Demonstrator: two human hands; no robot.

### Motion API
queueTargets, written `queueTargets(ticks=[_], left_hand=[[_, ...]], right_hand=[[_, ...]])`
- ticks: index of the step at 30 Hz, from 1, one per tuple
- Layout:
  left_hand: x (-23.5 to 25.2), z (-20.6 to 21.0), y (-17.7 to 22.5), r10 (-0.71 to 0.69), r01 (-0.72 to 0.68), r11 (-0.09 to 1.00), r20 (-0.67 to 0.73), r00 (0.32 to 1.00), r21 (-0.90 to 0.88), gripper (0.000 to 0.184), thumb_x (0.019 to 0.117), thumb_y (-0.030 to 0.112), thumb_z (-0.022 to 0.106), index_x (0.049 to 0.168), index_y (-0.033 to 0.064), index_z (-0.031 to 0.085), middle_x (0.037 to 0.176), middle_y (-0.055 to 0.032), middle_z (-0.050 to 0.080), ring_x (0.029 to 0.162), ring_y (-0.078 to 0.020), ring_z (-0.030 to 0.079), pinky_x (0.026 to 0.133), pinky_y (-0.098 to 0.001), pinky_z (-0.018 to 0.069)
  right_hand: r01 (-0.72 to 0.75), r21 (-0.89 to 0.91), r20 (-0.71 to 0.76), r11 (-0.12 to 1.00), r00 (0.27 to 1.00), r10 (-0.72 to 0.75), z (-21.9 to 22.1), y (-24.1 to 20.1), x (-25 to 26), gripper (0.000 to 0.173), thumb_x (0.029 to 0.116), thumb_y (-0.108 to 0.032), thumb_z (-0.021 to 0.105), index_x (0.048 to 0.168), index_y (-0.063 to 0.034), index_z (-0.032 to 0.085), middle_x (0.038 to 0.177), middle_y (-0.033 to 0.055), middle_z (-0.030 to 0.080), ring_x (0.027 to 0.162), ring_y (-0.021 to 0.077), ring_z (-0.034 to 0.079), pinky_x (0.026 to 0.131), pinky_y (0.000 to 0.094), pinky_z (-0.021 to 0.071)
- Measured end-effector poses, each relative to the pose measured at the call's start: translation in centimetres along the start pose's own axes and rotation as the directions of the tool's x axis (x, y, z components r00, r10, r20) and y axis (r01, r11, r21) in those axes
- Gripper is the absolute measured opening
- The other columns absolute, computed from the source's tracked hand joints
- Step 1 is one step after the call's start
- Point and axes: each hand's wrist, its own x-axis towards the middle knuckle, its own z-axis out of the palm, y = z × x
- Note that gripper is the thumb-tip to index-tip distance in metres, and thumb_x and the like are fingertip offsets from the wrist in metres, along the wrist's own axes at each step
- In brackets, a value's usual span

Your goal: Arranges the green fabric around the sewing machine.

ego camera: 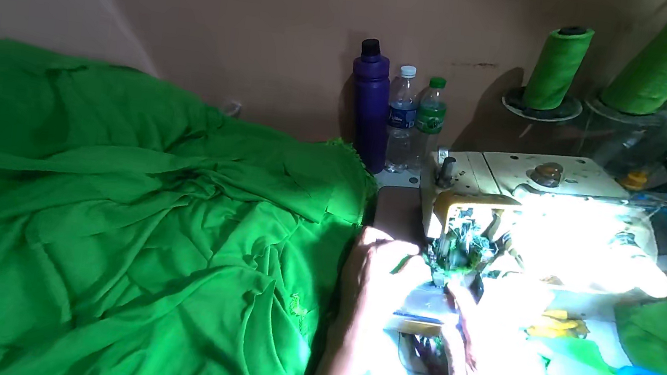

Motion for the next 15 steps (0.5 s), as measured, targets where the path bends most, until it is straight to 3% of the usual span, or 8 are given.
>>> queueTargets(ticks=[2,6,9,10,12,15], left_hand=[[1.1,-0.3,0.2,-0.091,0.089,0.995,0.043,0.995,0.053,0.020,0.0921,0.024,0.075,0.106,0.0091,0.078,0.112,-0.0150,0.067,0.106,-0.0274,0.064,0.092,-0.0453,0.0523],[1.6,-1.3,0.7,-0.241,0.229,0.955,0.039,0.970,0.189,0.036,0.1019,0.032,0.063,0.127,0.0075,0.067,0.121,-0.0201,0.068,0.113,-0.0376,0.064,0.095,-0.0575,0.0494],[-0.8,-3.1,1.6,-0.307,0.314,0.922,-0.068,0.949,0.226,0.037,0.0979,0.037,0.068,0.118,0.0064,0.072,0.108,-0.0205,0.072,0.104,-0.0393,0.067,0.091,-0.0600,0.0483],[-2.3,-3.5,1.9,-0.256,0.278,0.938,-0.128,0.958,0.207,0.032,0.0966,0.031,0.070,0.110,0.0021,0.075,0.099,-0.0225,0.072,0.097,-0.0405,0.068,0.087,-0.0601,0.0482],[-5.6,-3.4,2.4,-0.071,0.130,0.971,-0.274,0.959,0.201,0.019,0.0918,0.018,0.072,0.098,0.0006,0.077,0.085,-0.0182,0.073,0.081,-0.0341,0.071,0.075,-0.0527,0.0540],[-9.9,-0.4,2.5,0.246,-0.164,0.956,-0.354,0.902,0.245,0.014,0.0846,0.009,0.069,0.090,-0.0001,0.078,0.078,-0.0120,0.075,0.068,-0.0227,0.073,0.061,-0.0386,0.0586]], right_hand=[[-0.027,-0.002,0.050,1.000,0.998,0.027,-0.7,-0.2,-0.4,0.055,0.1043,-0.039,0.042,0.144,-0.0046,0.058,0.133,0.0259,0.063,0.113,0.0357,0.064,0.094,0.0497,0.0492],[0.006,-0.143,0.062,0.990,0.998,0.003,-2.5,-0.8,-2.2,0.053,0.1033,-0.038,0.038,0.130,-0.0038,0.069,0.105,0.0194,0.070,0.091,0.0323,0.068,0.080,0.0480,0.0517],[0.073,-0.161,0.122,0.984,0.991,-0.054,-5.5,-1.1,-4.1,0.036,0.1000,-0.026,0.051,0.111,-0.0031,0.076,0.100,0.0190,0.071,0.088,0.0348,0.068,0.076,0.0487,0.0528],[0.065,-0.138,0.164,0.988,0.986,-0.042,-6.8,-1.4,-4.8,0.031,0.0982,-0.022,0.056,0.109,-0.0020,0.077,0.102,0.0210,0.071,0.091,0.0384,0.070,0.077,0.0524,0.0536],[-0.029,-0.073,0.256,0.997,0.966,0.047,-9.1,-2.4,-6.1,0.027,0.0985,-0.017,0.059,0.109,0.0018,0.076,0.108,0.0261,0.071,0.099,0.0463,0.068,0.083,0.0603,0.0513],[-0.122,-0.023,0.341,0.992,0.932,0.122,-11.4,-3.1,-7.3,0.029,0.1017,-0.017,0.057,0.111,0.0037,0.075,0.113,0.0286,0.070,0.104,0.0491,0.067,0.089,0.0610,0.0488]])
